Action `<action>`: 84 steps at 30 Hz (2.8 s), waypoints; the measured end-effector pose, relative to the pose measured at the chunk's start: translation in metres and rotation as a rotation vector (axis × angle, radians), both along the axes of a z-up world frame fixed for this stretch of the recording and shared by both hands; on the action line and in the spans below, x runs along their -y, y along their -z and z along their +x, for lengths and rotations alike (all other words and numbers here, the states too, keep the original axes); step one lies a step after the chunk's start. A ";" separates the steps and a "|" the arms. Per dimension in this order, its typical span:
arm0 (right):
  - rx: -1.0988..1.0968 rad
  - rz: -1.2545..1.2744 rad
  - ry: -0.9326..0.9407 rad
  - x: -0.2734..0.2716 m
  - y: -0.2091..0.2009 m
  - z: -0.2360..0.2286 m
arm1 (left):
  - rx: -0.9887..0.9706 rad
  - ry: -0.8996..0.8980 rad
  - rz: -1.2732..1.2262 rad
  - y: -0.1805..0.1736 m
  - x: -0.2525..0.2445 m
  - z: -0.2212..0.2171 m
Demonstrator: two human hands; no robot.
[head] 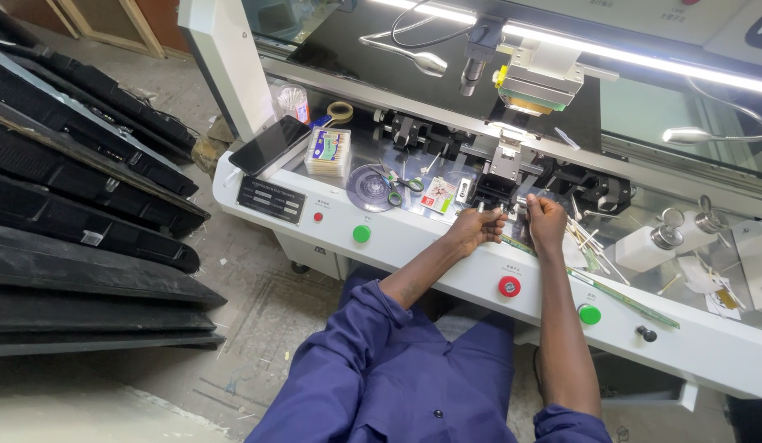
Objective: Aligning and bonding a PCB strip to a panel using a specialized bonding machine.
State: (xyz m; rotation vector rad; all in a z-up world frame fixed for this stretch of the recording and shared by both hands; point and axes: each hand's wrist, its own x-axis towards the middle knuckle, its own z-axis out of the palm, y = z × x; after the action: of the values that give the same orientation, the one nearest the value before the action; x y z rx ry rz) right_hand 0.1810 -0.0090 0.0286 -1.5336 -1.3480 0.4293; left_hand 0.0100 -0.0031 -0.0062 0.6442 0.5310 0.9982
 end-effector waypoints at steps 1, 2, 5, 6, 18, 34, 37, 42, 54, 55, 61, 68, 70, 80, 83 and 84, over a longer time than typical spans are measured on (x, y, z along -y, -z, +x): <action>-0.001 0.000 0.002 0.001 -0.002 -0.002 | -0.001 0.002 0.000 0.001 -0.001 0.000; -0.013 0.000 0.001 0.002 -0.004 -0.004 | 0.000 0.001 -0.001 0.003 -0.002 0.001; -0.030 0.003 -0.001 0.002 -0.003 -0.003 | 0.003 0.003 -0.007 0.004 -0.001 0.001; -0.035 0.009 -0.003 0.001 -0.002 -0.002 | 0.006 0.004 -0.008 0.004 -0.002 0.001; -0.038 0.045 -0.002 -0.004 0.009 0.004 | -0.015 0.025 -0.002 -0.002 0.003 -0.001; 0.007 -0.005 0.062 0.001 -0.004 0.002 | -0.085 0.129 -0.038 -0.014 0.000 -0.016; -0.015 -0.004 0.053 0.003 -0.006 0.002 | -0.074 0.138 -0.039 -0.012 -0.002 -0.016; 0.004 -0.016 0.045 0.004 -0.010 0.000 | -0.061 0.148 -0.055 -0.017 0.000 -0.018; -0.003 -0.037 0.037 0.007 -0.013 0.000 | -0.046 0.134 -0.039 -0.019 0.002 -0.018; -0.003 -0.037 0.038 0.006 -0.011 0.001 | -0.046 0.136 -0.039 -0.019 0.003 -0.018; 0.006 -0.018 0.033 0.000 -0.002 0.004 | -0.054 0.141 -0.043 -0.020 0.004 -0.019; 0.008 -0.013 0.024 0.006 -0.012 0.001 | -0.050 0.136 -0.048 -0.021 0.004 -0.018; 0.005 -0.018 0.021 0.006 -0.013 0.001 | -0.048 0.135 -0.049 -0.021 0.004 -0.018; 0.023 -0.009 0.019 0.007 -0.013 -0.002 | -0.047 0.126 -0.035 -0.017 0.002 -0.017; 0.011 0.017 0.018 0.005 -0.008 0.002 | -0.044 0.130 -0.030 -0.017 0.002 -0.015; 0.000 0.031 0.007 0.002 -0.006 0.000 | -0.040 0.126 -0.027 -0.017 0.002 -0.019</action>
State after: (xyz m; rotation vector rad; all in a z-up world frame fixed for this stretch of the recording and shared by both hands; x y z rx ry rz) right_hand 0.1806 -0.0110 0.0342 -1.5126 -1.3433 0.4020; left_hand -0.0088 -0.0050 0.0112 0.6668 0.5320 0.8600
